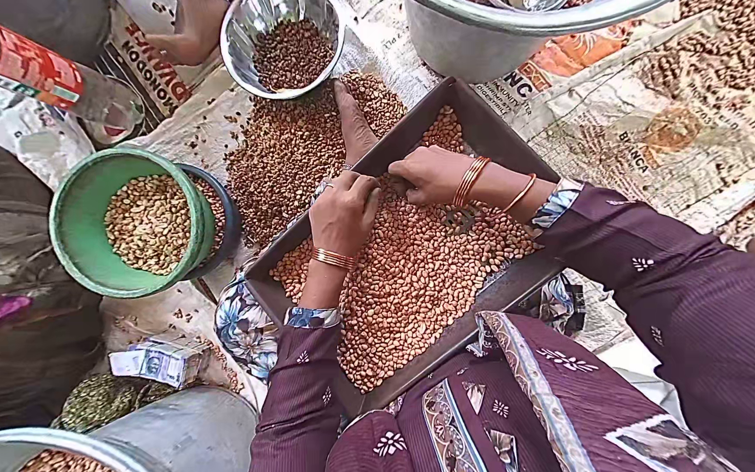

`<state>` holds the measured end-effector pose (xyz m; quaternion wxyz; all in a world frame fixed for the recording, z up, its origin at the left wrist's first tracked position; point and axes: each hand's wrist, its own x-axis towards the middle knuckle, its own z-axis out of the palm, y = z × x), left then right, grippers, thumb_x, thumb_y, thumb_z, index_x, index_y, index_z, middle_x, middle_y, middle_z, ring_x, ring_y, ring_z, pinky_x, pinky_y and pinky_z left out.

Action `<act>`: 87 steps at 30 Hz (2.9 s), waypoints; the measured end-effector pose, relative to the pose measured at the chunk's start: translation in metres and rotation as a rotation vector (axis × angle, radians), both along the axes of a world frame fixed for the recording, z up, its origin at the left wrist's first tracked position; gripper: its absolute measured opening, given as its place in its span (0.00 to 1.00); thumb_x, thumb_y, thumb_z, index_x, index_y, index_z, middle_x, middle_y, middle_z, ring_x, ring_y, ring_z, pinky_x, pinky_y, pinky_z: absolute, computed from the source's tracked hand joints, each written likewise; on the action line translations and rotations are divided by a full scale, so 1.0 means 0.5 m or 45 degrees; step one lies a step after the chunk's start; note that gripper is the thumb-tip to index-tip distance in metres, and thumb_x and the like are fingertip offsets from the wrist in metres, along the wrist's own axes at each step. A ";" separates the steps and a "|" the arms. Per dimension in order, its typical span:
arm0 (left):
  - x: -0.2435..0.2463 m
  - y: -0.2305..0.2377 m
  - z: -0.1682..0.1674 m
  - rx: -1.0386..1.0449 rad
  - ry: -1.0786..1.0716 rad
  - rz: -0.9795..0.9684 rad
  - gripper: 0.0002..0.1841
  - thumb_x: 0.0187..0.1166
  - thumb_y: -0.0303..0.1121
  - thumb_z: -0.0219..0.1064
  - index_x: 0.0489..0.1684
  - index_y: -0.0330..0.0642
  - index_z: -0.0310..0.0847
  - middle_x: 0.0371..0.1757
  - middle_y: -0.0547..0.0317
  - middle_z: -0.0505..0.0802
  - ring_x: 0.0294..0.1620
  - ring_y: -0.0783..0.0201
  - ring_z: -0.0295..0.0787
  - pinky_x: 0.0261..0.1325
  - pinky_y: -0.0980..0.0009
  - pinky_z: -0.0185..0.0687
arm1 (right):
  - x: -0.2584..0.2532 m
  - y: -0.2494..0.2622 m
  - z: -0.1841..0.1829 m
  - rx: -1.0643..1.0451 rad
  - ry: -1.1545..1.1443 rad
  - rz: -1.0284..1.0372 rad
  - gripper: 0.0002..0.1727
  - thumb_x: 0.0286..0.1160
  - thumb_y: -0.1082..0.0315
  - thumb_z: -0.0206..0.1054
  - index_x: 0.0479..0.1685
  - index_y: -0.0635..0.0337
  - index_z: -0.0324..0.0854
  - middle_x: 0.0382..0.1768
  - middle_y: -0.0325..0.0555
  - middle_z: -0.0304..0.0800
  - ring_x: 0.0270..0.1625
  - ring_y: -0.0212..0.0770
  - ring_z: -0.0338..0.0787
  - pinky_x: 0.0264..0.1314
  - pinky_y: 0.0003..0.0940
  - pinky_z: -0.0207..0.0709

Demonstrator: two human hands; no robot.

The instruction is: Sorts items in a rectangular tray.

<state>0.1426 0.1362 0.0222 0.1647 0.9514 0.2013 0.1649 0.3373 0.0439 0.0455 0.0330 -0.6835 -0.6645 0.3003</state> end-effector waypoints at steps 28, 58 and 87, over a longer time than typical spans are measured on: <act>-0.135 -0.005 -0.015 -0.659 -0.348 0.354 0.10 0.87 0.36 0.63 0.48 0.42 0.88 0.34 0.63 0.89 0.31 0.74 0.80 0.39 0.76 0.76 | -0.046 -0.001 0.030 0.008 0.216 0.007 0.05 0.75 0.69 0.67 0.39 0.55 0.90 0.38 0.44 0.90 0.40 0.44 0.88 0.45 0.49 0.80; -0.240 -0.051 -0.010 -1.245 -0.674 0.572 0.14 0.88 0.32 0.42 0.39 0.51 0.75 0.27 0.74 0.80 0.18 0.81 0.69 0.21 0.87 0.63 | -0.184 0.080 0.042 0.075 0.270 0.413 0.07 0.77 0.68 0.70 0.43 0.60 0.92 0.41 0.49 0.90 0.47 0.48 0.90 0.54 0.49 0.81; -0.233 -0.102 0.002 -1.504 -0.624 0.209 0.15 0.86 0.34 0.46 0.46 0.50 0.82 0.32 0.76 0.83 0.19 0.84 0.68 0.20 0.88 0.62 | -0.133 -0.072 0.006 0.118 0.319 0.139 0.06 0.69 0.68 0.77 0.39 0.59 0.89 0.39 0.47 0.89 0.43 0.44 0.90 0.51 0.45 0.82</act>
